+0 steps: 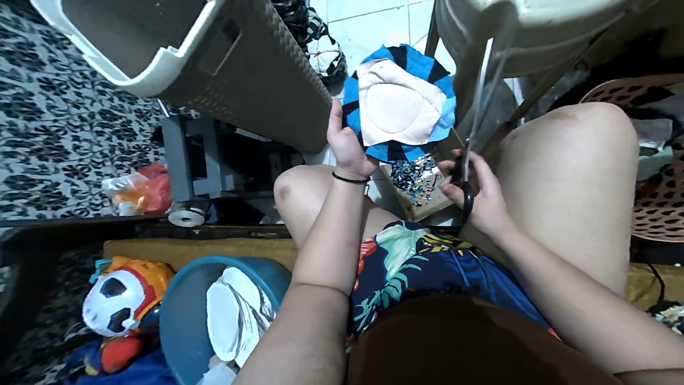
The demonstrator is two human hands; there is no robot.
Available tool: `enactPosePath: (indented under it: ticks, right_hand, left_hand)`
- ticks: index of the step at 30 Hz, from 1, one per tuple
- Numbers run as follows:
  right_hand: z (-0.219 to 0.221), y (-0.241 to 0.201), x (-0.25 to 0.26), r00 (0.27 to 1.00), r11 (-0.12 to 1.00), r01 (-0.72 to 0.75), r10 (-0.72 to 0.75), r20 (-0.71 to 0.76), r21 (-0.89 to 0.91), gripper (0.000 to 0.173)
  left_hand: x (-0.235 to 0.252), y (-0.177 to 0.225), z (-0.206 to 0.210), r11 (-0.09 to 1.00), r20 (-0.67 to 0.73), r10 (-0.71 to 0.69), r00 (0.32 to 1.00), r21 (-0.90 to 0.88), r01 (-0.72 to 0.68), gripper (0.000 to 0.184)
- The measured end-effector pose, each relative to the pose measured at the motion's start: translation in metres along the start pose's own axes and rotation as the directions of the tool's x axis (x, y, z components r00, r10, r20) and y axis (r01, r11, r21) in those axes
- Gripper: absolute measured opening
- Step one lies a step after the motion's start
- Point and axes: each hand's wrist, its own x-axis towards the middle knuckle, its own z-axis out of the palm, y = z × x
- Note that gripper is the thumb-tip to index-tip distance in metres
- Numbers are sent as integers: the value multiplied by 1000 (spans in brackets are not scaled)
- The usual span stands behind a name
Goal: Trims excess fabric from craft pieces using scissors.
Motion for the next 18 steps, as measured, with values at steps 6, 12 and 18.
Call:
enactPosePath:
  ticks: [6, 12, 18]
  right_hand:
    - [-23, -6, 28, 937, 954, 267, -290, -196, -134, 80]
    - [-29, -10, 39, 905, 854, 386, -423, -35, -350, 79]
    - [-17, -4, 40, 929, 907, 281, -339, -147, -315, 53]
  left_hand:
    - [-6, -3, 2, 991, 91, -126, 988, -39, 130, 89]
    - [-8, -16, 1, 953, 134, -304, 943, 58, 299, 104]
    - [-8, -33, 4, 889, 66, -428, 901, 212, 406, 101]
